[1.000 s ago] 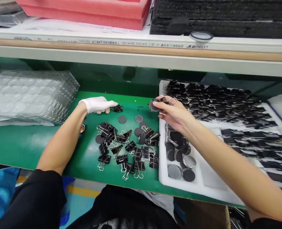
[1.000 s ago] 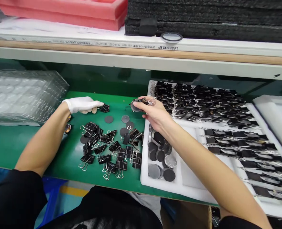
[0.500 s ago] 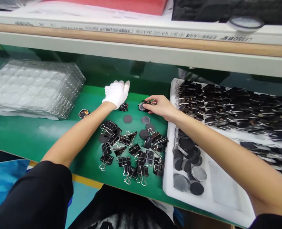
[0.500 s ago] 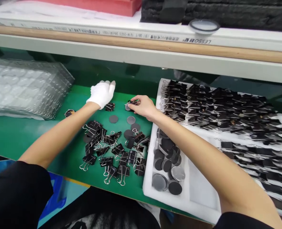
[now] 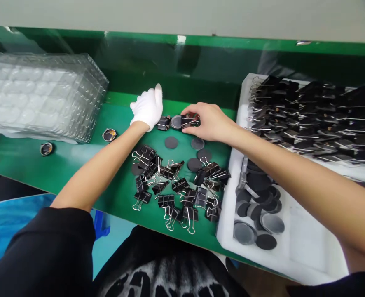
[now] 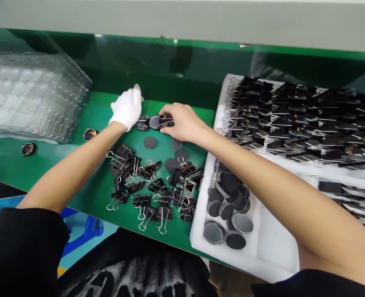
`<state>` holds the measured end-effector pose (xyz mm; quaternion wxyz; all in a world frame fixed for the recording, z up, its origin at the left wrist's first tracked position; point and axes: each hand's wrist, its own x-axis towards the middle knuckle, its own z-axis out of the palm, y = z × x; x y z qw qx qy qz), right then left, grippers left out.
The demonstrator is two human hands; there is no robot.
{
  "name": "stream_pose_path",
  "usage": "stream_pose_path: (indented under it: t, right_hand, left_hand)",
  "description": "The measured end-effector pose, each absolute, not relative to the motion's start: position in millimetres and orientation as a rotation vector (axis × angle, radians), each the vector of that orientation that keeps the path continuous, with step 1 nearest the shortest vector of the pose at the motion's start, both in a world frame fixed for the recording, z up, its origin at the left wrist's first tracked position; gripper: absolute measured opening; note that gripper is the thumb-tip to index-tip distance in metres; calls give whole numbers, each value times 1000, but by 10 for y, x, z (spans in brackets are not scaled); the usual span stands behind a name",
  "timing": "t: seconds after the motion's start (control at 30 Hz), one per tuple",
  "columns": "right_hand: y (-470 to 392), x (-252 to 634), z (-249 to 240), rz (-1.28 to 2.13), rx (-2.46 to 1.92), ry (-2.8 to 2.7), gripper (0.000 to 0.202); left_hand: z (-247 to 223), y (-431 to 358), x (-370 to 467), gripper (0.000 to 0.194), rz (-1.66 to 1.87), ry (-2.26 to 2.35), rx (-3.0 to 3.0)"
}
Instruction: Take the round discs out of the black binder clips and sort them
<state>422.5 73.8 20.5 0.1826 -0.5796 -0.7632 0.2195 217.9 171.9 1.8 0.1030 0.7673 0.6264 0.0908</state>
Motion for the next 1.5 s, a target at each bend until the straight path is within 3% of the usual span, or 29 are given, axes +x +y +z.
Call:
stream_pose_path:
  t: [0.5, 0.8, 0.93, 1.07, 1.23, 1.37, 1.5]
  right_hand:
    - [661, 3963, 94, 587, -1627, -2153, 36]
    - [679, 3962, 16, 537, -1591, -2173, 37]
    - [708, 3959, 117, 553, -1579, -2179, 41]
    - [707, 4035, 371, 913, -1559, -1839, 18]
    - [399, 4140, 666, 1688, -1396, -1018, 13]
    - [-13, 4170, 768, 1769, -1383, -849, 23]
    - [-368, 4237, 805, 1539, -1372, -1150, 33]
  left_hand:
    - [-23, 1701, 2174, 57, 177, 1846, 2262]
    - [-181, 1797, 2188, 45, 527, 1796, 2059]
    - [-55, 1776, 2175, 59, 707, 1641, 1950]
    - [269, 1568, 2083, 77, 908, 1387, 1888]
    - [712, 1064, 1956, 69, 722, 1319, 2286]
    - [944, 725, 2034, 71, 592, 1361, 2502]
    - [1018, 563, 2221, 67, 714, 1212, 2546]
